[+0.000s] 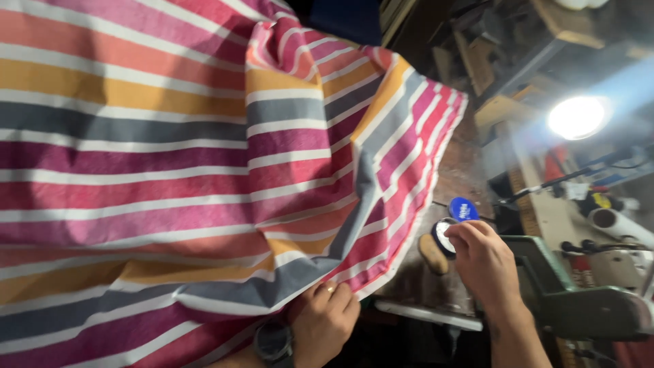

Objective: The person aligns the edges of a striped fabric on a workbench and repeatedly inserts straight pins from a tin to secure the layers. The person occasionally lifts and repositions the fabric to maintain alignment while continuing to pin along the edge.

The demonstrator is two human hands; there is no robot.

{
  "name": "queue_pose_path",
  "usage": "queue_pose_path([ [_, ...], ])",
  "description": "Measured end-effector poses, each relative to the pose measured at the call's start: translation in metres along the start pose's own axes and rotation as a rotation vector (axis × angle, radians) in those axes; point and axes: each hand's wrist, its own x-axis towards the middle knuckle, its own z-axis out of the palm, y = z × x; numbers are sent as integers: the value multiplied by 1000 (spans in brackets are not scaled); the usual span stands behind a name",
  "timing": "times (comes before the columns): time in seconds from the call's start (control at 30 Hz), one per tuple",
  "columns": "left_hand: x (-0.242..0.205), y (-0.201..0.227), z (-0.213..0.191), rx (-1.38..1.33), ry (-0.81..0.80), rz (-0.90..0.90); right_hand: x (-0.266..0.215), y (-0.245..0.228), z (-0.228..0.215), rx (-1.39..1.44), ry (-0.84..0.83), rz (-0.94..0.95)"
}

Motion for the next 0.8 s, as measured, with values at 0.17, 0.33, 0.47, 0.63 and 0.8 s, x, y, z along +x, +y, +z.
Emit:
queue_pose_path([
  [0.17, -4, -7, -5, -11, -41, 55, -55, -68, 4, 226, 37, -294],
  [0.33, -1, -10, -8, -34, -53, 84, -84, -100, 14, 318, 24, -474],
  [0.47, -2, -11, -8, 3, -59, 103, -86, -99, 26, 177, -2, -601],
  [0.63, -11, -12, 6, -69, -69, 47, -86, -104, 28, 87, -25, -612],
  [0.8, -14, -16, 14, -267, -145, -24, -85, -110, 25, 108, -94, -638],
])
